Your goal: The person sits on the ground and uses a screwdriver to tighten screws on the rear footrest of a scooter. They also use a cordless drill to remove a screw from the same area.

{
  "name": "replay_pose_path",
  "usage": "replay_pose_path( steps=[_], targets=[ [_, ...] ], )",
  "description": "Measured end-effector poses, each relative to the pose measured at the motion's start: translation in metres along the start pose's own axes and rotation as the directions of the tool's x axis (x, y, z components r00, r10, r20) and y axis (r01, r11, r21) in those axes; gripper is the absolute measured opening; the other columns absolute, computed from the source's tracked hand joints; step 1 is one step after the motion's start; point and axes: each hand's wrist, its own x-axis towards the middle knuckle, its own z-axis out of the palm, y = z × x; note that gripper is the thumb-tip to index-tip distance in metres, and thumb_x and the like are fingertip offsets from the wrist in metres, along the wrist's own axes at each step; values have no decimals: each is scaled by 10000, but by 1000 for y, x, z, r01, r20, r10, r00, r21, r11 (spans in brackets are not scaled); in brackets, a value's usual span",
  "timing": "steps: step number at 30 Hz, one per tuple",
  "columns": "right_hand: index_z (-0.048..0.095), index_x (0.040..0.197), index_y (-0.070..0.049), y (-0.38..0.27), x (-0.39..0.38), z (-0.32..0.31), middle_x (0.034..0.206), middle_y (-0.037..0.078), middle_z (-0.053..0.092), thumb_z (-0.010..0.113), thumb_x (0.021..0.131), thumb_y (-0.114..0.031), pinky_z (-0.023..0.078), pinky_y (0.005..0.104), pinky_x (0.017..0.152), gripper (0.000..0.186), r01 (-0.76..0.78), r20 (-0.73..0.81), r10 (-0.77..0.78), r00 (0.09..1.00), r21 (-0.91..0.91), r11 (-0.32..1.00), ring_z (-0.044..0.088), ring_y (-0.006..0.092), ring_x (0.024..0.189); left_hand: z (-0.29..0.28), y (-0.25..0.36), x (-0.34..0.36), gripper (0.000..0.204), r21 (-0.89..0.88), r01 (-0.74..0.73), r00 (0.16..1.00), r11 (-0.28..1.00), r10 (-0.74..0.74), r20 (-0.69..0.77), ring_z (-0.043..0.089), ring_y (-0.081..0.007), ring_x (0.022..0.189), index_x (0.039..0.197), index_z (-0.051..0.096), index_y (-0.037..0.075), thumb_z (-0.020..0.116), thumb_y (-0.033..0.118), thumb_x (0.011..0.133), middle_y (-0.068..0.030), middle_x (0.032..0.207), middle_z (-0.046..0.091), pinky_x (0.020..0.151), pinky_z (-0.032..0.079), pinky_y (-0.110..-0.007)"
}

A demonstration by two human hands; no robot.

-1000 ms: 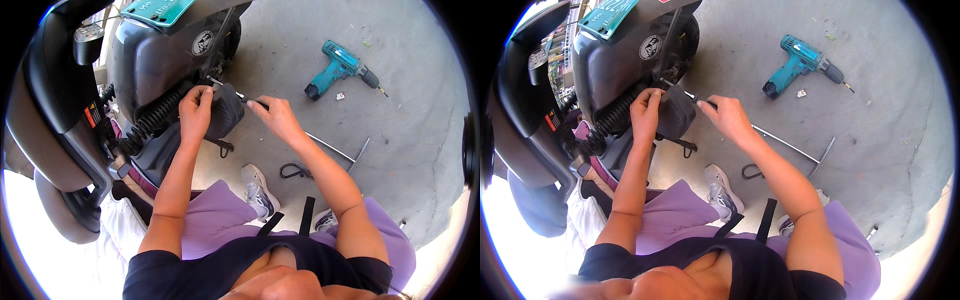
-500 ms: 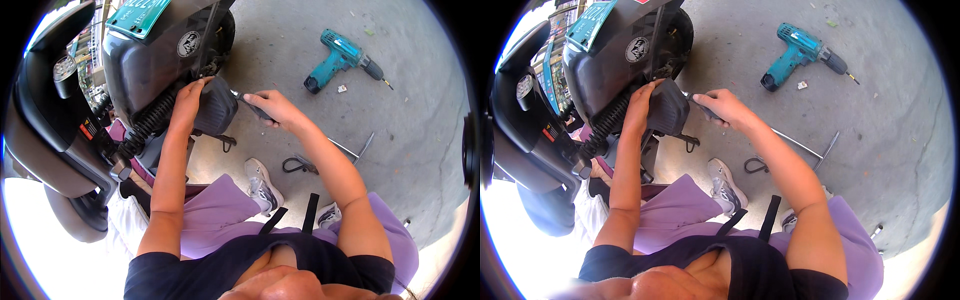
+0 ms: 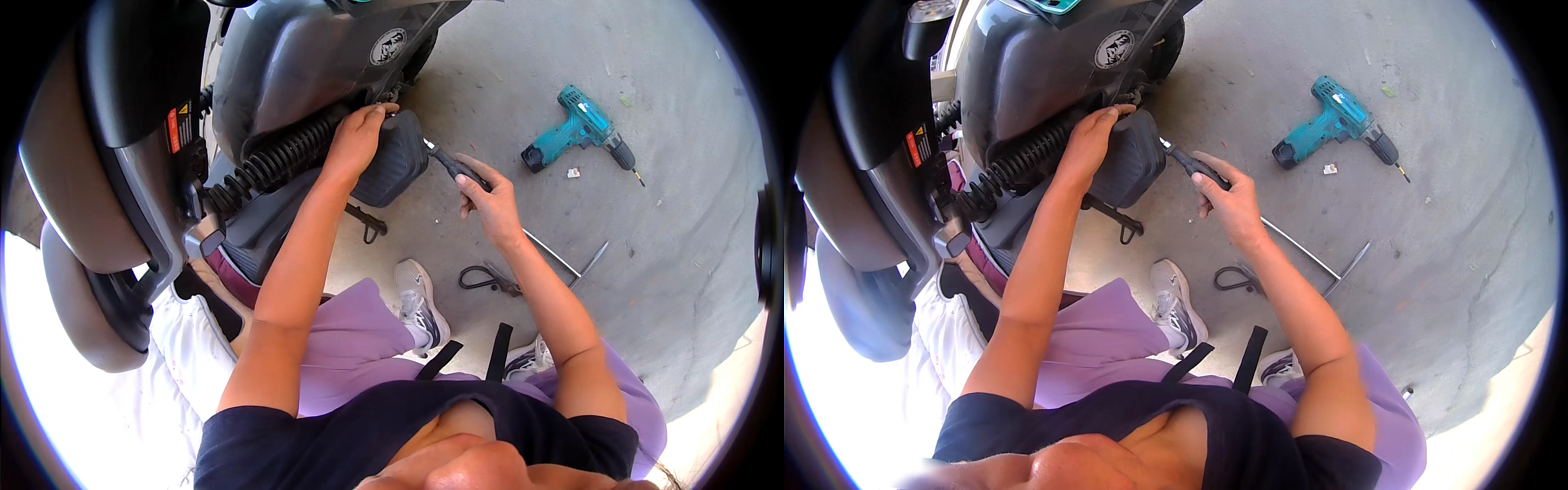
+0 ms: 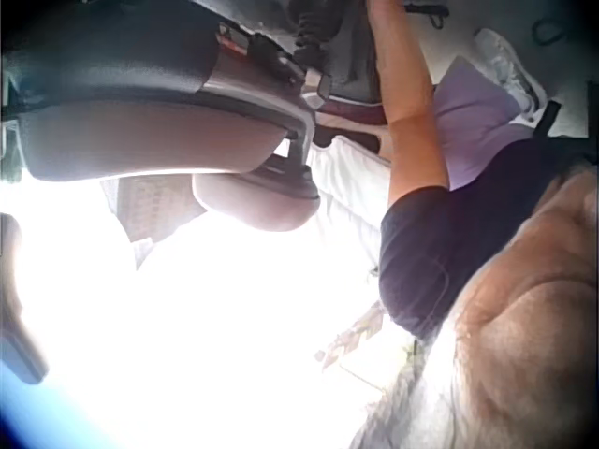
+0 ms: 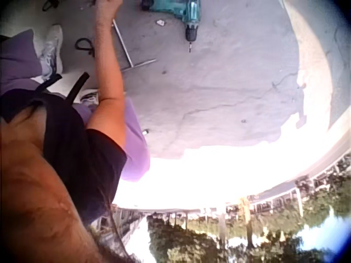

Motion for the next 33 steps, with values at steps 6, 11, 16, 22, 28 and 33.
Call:
replay_pose_path(
  steps=[6, 11, 16, 22, 28, 33],
  targets=[
    [527, 1294, -6, -3, -2, 6, 850, 53, 617, 616, 920, -160, 300, 204, 387, 414, -2, -47, -2, 999, -102, 995, 386, 38, 495, 10, -10, -9, 390, 172, -94, 931, 981, 148, -334, 615, -392, 958, 1253, 493, 29, 389, 168, 904, -191, 958, 681, 847, 458, -454],
    [510, 1301, -5, -1, 2, -2, 910, 95, 646, 588, 936, -146, 275, 190, 389, 400, 75, -10, -76, 997, -104, 992, 354, 20, 480, 12, -2, -5, 465, 350, 25, 954, 936, 83, -289, 619, -427, 918, 1306, 478, 40, 415, 184, 868, -273, 952, 648, 839, 466, -501],
    [504, 1302, -4, 0, 5, -2, 936, 104, 637, 571, 944, -147, 264, 189, 391, 391, 74, -5, -77, 997, -188, 979, 345, 20, 489, 7, 2, -7, 482, 311, 25, 966, 950, 57, -251, 567, -430, 1043, 1309, 486, 15, 418, 198, 868, -294, 1074, 607, 913, 432, -488],
    [503, 1301, -18, -1, 4, -3, 940, 95, 615, 553, 955, -160, 258, 188, 391, 378, 34, 16, -32, 999, -127, 991, 332, 22, 493, 2, 3, 4, 547, 375, 78, 991, 924, -31, -129, 543, -415, 1125, 1379, 384, 7, 378, 218, 875, -275, 1190, 580, 970, 409, -482],
    [534, 1284, -33, 3, 7, -3, 861, 53, 619, 566, 952, -189, 273, 190, 396, 369, 126, 21, -125, 992, -247, 961, 361, 21, 491, 2, -1, 10, 553, 378, 63, 994, 924, -22, -112, 521, -419, 1158, 1378, 390, 8, 375, 229, 871, -282, 1229, 554, 990, 392, -477],
    [548, 1280, -36, 11, 8, -7, 805, 23, 616, 587, 943, -216, 297, 195, 402, 384, 283, 58, -286, 957, -414, 865, 383, 23, 490, 3, -5, 12, 556, 387, 34, 995, 922, 7, -104, 515, -425, 1161, 1371, 414, -7, 370, 204, 858, -295, 1246, 532, 992, 391, -469]
  ],
)
